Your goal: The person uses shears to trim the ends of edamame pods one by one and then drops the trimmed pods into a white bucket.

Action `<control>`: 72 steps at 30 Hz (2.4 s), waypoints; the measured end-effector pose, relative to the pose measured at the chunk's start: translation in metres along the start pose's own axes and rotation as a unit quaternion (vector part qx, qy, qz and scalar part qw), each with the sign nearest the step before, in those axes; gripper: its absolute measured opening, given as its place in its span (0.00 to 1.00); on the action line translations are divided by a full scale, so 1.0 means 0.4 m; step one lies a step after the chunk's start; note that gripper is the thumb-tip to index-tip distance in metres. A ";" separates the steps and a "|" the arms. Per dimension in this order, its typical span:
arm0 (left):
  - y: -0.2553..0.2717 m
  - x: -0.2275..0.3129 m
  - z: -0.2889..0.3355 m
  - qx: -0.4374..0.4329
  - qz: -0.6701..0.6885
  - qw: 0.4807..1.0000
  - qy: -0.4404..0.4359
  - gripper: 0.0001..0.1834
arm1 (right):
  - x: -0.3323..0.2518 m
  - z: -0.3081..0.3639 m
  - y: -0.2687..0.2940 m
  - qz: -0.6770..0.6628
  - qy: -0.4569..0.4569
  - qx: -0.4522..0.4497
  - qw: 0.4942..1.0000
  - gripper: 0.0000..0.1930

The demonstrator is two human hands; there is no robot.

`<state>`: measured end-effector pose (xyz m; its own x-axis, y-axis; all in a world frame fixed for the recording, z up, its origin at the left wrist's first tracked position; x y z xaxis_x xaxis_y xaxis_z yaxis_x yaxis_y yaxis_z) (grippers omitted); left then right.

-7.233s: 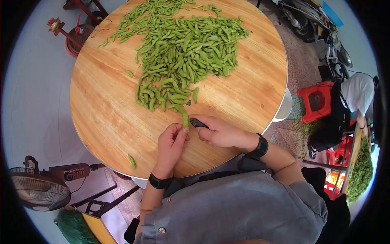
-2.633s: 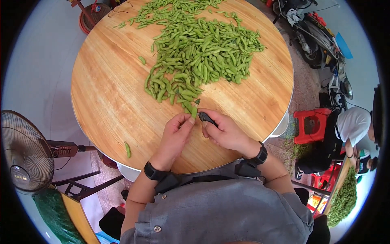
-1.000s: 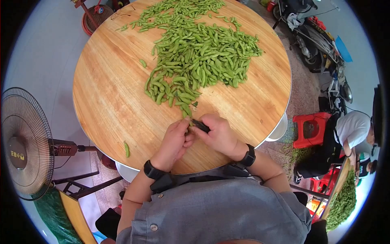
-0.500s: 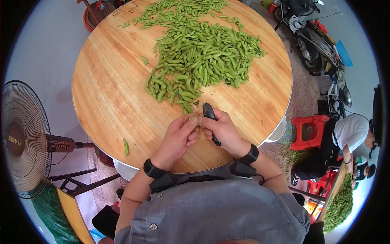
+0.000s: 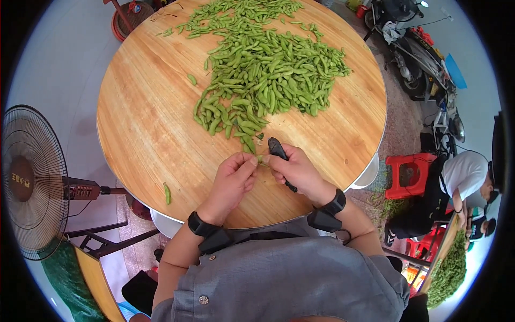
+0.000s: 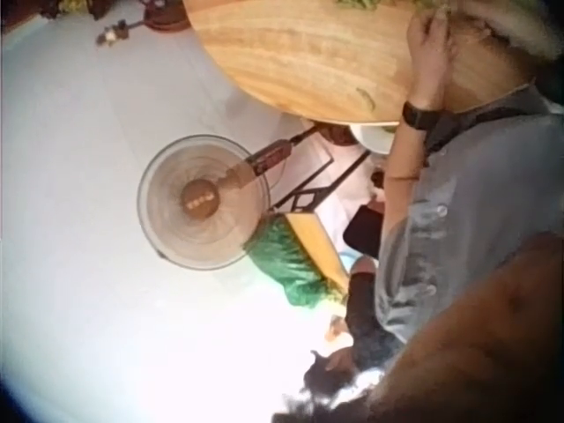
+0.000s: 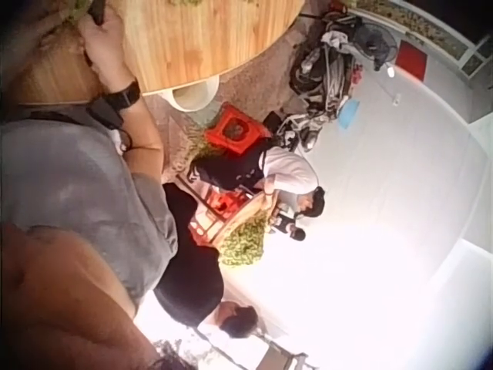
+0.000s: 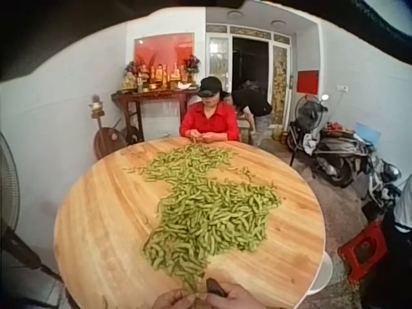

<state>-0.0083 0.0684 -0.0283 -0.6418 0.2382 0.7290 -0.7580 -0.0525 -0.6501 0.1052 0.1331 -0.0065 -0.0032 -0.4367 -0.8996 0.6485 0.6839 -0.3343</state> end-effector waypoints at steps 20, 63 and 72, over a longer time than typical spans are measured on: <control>-0.020 0.036 0.016 0.001 -0.169 0.985 -0.013 0.07 | 0.008 0.008 -0.015 0.095 -0.026 -0.012 0.995 0.05; 0.069 0.033 0.043 0.056 0.103 0.993 0.018 0.04 | -0.027 -0.061 -0.057 0.648 0.079 0.050 0.756 0.15; 0.087 0.063 0.056 0.101 0.108 0.988 -0.036 0.04 | -0.045 -0.100 -0.056 0.611 0.101 0.057 0.783 0.15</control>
<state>-0.0532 0.0509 -0.0278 -0.7921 0.1313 0.5961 -0.6057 -0.2897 -0.7411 0.0602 0.1488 0.0058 0.5599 0.6126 -0.5579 0.3253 0.4567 0.8280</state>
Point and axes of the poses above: each hand's wrist, its own z-axis away from the middle knuckle, its own y-axis out of the back of the hand, x = y × z, the point moved 6 cm from there along -z, towards the middle knuckle, and after that the axes turned 12 degrees about -x, right-handed, at the moved point
